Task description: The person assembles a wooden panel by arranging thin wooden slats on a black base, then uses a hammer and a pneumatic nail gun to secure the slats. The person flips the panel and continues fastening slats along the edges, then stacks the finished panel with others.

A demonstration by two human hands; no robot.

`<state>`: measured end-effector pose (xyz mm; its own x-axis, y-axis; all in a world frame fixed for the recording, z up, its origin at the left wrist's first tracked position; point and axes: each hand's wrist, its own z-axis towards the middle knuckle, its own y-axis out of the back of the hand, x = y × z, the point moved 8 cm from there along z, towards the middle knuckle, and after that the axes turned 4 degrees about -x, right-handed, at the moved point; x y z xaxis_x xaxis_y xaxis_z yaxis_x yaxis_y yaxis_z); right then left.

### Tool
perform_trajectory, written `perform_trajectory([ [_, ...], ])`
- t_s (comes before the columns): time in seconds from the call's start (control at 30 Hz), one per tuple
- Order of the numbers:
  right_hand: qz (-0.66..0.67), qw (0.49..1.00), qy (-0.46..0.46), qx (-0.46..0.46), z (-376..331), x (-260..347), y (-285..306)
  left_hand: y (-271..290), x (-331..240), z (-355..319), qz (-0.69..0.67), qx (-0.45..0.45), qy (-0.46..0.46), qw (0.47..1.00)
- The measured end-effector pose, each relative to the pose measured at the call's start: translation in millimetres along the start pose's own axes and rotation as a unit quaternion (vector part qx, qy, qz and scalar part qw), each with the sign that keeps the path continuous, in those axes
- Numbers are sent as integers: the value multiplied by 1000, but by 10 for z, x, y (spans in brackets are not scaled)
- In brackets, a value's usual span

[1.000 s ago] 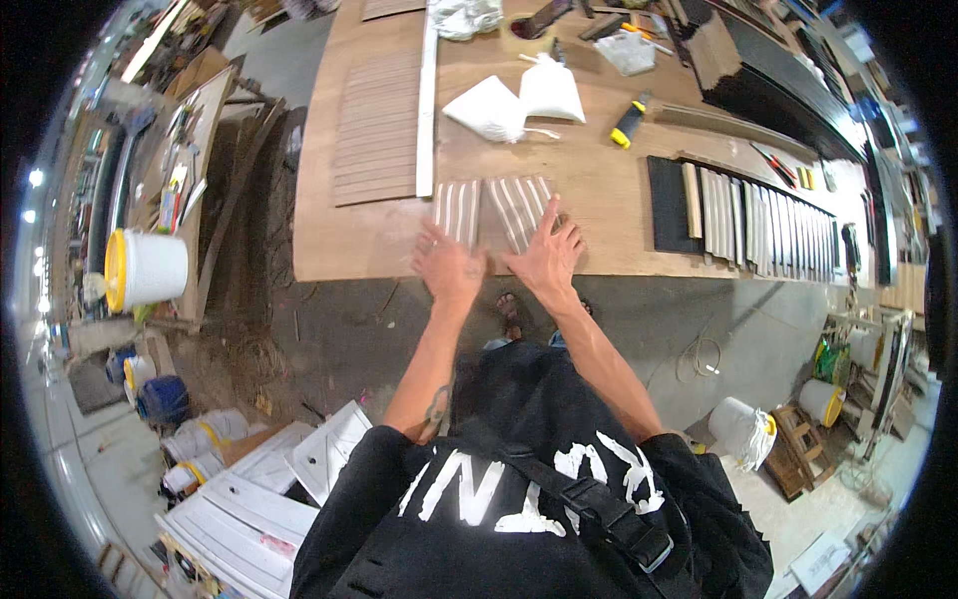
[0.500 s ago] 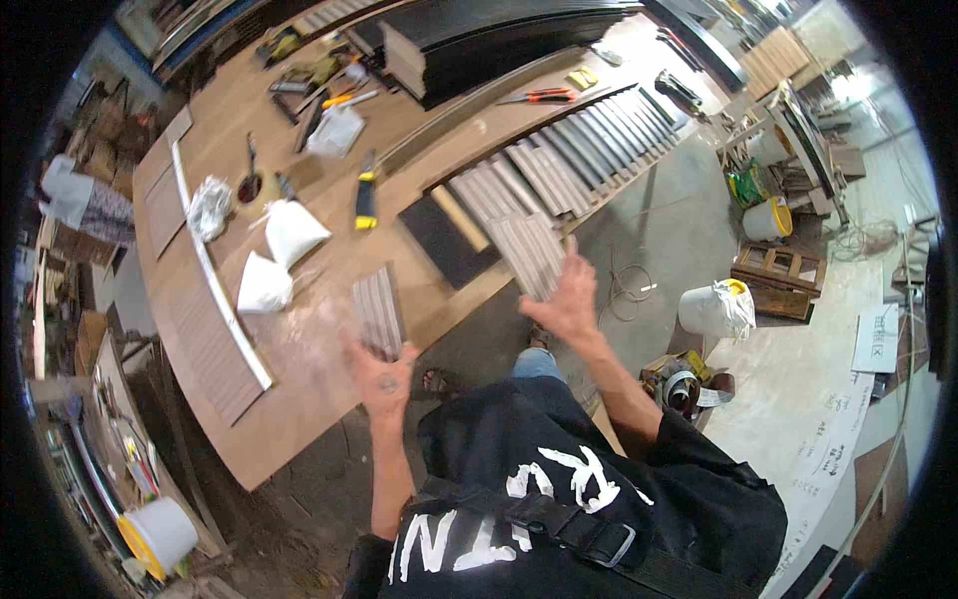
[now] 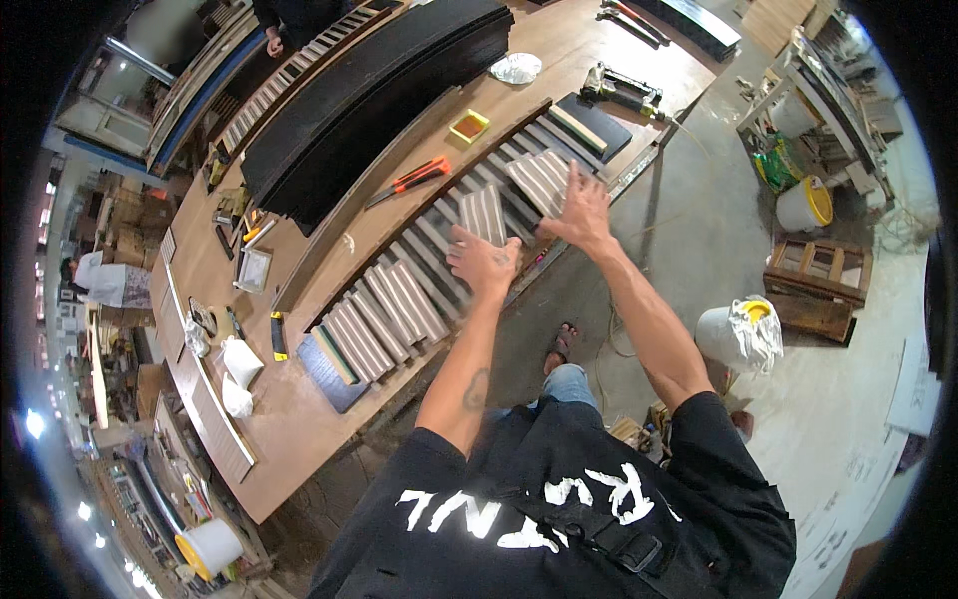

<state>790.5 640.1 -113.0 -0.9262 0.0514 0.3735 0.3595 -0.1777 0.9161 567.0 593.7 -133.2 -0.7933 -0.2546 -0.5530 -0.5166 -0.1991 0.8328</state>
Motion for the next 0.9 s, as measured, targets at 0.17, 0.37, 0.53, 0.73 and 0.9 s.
perform_trajectory([
  [0.17,10,999,22,37,360,-147,-204,-250,-263,66,75,-25,60,995],
  [0.37,58,995,55,52,439,-257,-309,-367,-277,149,100,-43,60,992],
  [0.53,278,957,44,73,304,-791,83,-120,-75,75,49,-17,86,995],
  [0.73,265,950,130,100,367,-975,135,149,103,131,-96,-27,89,991],
  [0.9,235,953,181,66,510,-1018,59,205,-167,447,-157,-39,57,985],
])
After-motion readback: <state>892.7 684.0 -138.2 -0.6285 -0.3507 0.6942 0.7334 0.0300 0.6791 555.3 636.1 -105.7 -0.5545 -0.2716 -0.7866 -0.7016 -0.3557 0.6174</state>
